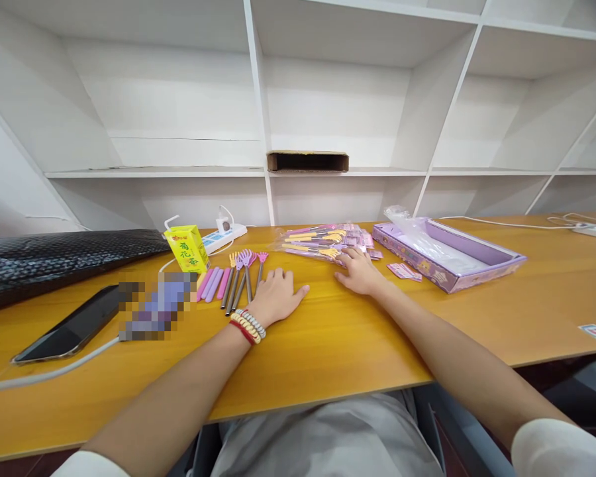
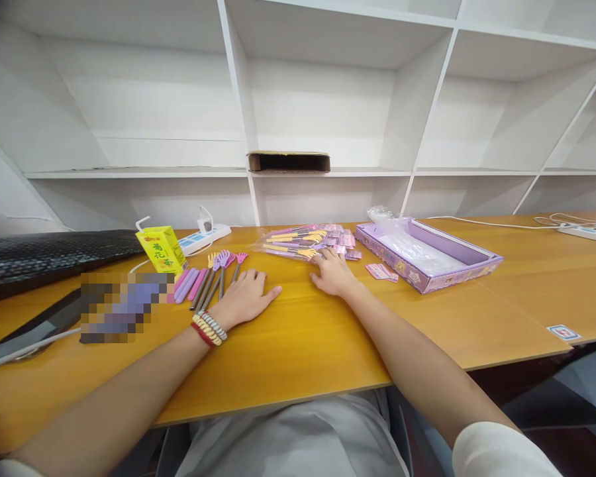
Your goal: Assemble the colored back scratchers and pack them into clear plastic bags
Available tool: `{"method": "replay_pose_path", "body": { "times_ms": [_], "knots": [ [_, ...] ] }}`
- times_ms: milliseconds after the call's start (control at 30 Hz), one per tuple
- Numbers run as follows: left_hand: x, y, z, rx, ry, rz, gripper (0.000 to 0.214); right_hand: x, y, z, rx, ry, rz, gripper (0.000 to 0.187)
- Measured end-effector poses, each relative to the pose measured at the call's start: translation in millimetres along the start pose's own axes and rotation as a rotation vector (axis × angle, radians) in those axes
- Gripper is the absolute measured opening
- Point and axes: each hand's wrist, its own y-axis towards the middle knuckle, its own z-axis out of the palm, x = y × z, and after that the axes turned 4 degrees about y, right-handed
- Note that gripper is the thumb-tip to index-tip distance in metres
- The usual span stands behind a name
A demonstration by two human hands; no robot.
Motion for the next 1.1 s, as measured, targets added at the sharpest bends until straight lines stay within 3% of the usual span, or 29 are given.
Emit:
{"method": "replay_pose_path", "body": {
  "times_ms": [267, 500, 800, 1100],
  "knots": [
    [2, 2, 0.3, 0.045, 0.053, -0.093, 0.07, -10, 3, 6, 0.061, -0.018, 0.086, 0.057],
    [6, 3, 0.1, 0.06, 0.056, -0.117, 0.068, -9, 5, 8, 0.026, -0.13, 0.133, 0.045],
    [7, 2, -4.0, 0.094, 0.061, -0.06, 0.064, -8, 9, 6, 0.093, -0.213, 0.16, 0.033],
    [10, 4, -2.0, 0.104, 0.064, -0.049, 0.065, -9, 9, -5, -0.104, -0.186, 0.131, 0.03]
  ]
}}
